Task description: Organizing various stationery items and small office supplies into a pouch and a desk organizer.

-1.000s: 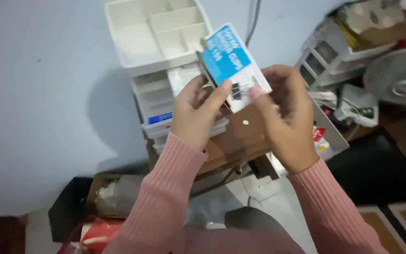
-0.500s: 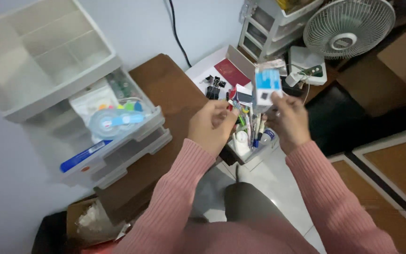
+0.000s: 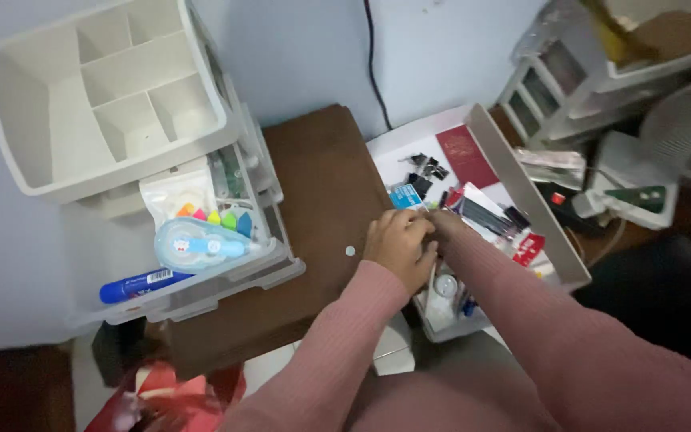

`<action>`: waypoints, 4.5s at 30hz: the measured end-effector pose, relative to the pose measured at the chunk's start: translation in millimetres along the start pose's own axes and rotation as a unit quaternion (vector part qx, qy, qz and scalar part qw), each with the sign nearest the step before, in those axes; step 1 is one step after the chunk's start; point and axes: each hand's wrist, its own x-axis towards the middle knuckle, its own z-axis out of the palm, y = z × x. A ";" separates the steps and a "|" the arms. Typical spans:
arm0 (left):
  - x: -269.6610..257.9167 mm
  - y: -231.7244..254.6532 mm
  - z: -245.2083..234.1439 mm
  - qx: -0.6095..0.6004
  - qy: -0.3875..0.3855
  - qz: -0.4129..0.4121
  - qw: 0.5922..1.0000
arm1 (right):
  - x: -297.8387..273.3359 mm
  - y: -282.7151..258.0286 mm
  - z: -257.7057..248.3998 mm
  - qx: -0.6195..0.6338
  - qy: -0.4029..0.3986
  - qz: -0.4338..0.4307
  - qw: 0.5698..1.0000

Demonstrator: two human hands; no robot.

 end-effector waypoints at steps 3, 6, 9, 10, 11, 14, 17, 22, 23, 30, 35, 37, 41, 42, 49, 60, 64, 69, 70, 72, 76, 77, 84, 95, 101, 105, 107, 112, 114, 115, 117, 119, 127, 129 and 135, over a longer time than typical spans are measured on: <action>11.7 -1.5 8.1 0.007 0.030 0.021 0.999 | 16.9 -4.0 5.8 0.010 -0.004 -0.003 1.000; 21.8 1.0 10.8 0.026 0.038 0.016 0.999 | 29.6 -6.3 8.8 0.021 -0.004 -0.007 1.000; 26.3 5.5 10.3 0.024 0.056 0.002 0.998 | 42.4 -6.0 8.8 0.027 -0.002 -0.012 1.000; 26.4 6.4 8.9 0.029 0.057 -0.005 0.998 | 47.2 -4.9 10.0 0.029 -0.002 -0.013 1.000; 26.9 7.5 7.2 0.028 0.062 -0.008 0.998 | 52.1 -5.3 11.8 0.028 -0.003 -0.015 0.999; 25.2 10.3 2.3 0.032 0.073 -0.021 0.997 | 61.3 -10.5 22.2 0.024 -0.006 -0.024 0.999; 20.4 11.9 -3.6 0.040 0.077 -0.027 0.996 | 66.7 -11.8 29.6 0.028 -0.002 -0.037 0.999; 7.2 18.3 -24.3 0.040 0.094 -0.034 0.994 | 68.2 -19.3 34.5 0.033 0.010 -0.070 0.997; 4.7 20.5 -29.4 0.030 0.096 -0.032 0.994 | 68.6 -23.3 33.7 0.033 0.014 -0.081 0.996; -14.1 43.3 -83.8 0.027 0.149 0.056 0.987 | 39.0 -58.0 39.2 0.045 0.052 -0.163 0.984; -36.9 49.4 -153.5 0.009 0.243 0.129 0.962 | -66.7 -109.9 107.6 0.021 0.080 -0.234 0.969; -50.4 43.9 -183.8 0.004 0.276 0.149 0.949 | -133.6 -133.4 152.0 -0.005 0.092 -0.263 0.960; -80.8 18.8 -244.1 0.060 0.331 0.102 0.936 | -220.0 -152.2 217.1 -0.186 0.037 -0.433 0.881; -87.2 9.5 -257.6 0.078 0.340 0.071 0.934 | -242.6 -153.6 232.8 -0.236 0.009 -0.475 0.848; -98.3 -58.8 -291.6 0.047 0.205 -0.140 0.968 | -326.2 -116.1 316.6 -0.542 -0.083 -0.579 0.604; -89.8 -58.7 -298.5 -0.010 0.028 -0.238 0.971 | -332.3 -93.8 339.7 -0.677 -0.065 -0.420 0.601; -89.4 -71.2 -295.7 -0.038 0.030 -0.219 0.974 | -324.0 -95.4 335.7 -0.668 -0.064 -0.437 0.599; -90.7 -77.9 -291.3 -0.150 0.035 -0.201 0.967 | -319.6 -96.9 327.9 -0.625 -0.088 -0.481 0.609; -90.6 -79.7 -291.8 -0.150 0.035 -0.200 0.968 | -318.7 -98.2 326.7 -0.625 -0.087 -0.481 0.609; -91.6 -83.4 -292.8 -0.189 0.088 -0.149 0.967 | -317.0 -100.2 324.5 -0.594 -0.120 -0.490 0.626; -87.0 -84.2 -302.9 -0.239 0.141 -0.109 0.955 | -322.9 -101.2 324.5 -0.554 -0.143 -0.428 0.700; -84.6 -76.9 -308.0 -0.277 0.159 -0.122 0.940 | -326.8 -101.2 325.2 -0.511 -0.149 -0.400 0.746; -72.8 -51.5 -311.5 -0.450 0.195 -0.157 0.857 | -347.8 -101.0 323.9 -0.251 -0.207 -0.300 0.897; -36.6 -14.9 -278.7 -0.489 0.148 -0.179 0.840 | -353.0 -111.3 233.9 -0.045 -0.121 -0.344 0.930; -5.3 23.9 -217.6 -0.527 0.062 -0.094 0.843 | -363.1 -112.9 174.9 0.118 -0.108 -0.333 0.929; 9.8 52.3 -150.4 -0.556 0.013 -0.059 0.829 | -359.4 -107.0 125.3 0.219 -0.106 -0.311 0.919; 11.6 46.7 -100.6 -0.561 -0.001 -0.061 0.825 | -345.9 -101.2 93.0 0.222 -0.087 -0.296 0.925; 6.3 19.3 22.0 -0.510 -0.026 -0.158 0.845 | -299.8 -78.3 23.9 0.172 0.008 -0.214 0.961; 4.4 4.6 55.6 -0.526 -0.055 -0.267 0.806 | -270.0 -60.5 -4.8 0.128 0.068 -0.146 0.979; 4.9 2.9 62.1 -0.525 -0.057 -0.270 0.805 | -246.8 -47.4 -24.6 0.129 0.070 -0.143 0.979; 5.5 -1.1 74.2 -0.453 -0.068 -0.277 0.845 | -200.7 -20.2 -62.9 0.201 0.145 -0.066 0.967; 11.1 -13.6 91.6 -0.399 -0.040 -0.231 0.886 | -188.1 -18.1 -63.7 0.197 0.195 -0.038 0.960; 44.1 -5.2 84.3 -0.262 -0.021 -0.226 0.938 | -56.3 14.4 -114.1 0.106 0.171 -0.035 0.979; 51.3 -20.2 106.0 -0.260 0.011 -0.239 0.935 | -47.5 2.0 -103.3 0.027 0.192 -0.079 0.978; 66.0 -37.5 158.9 -0.331 0.075 -0.408 0.847 | 36.4 2.1 -140.7 0.055 0.205 -0.066 0.975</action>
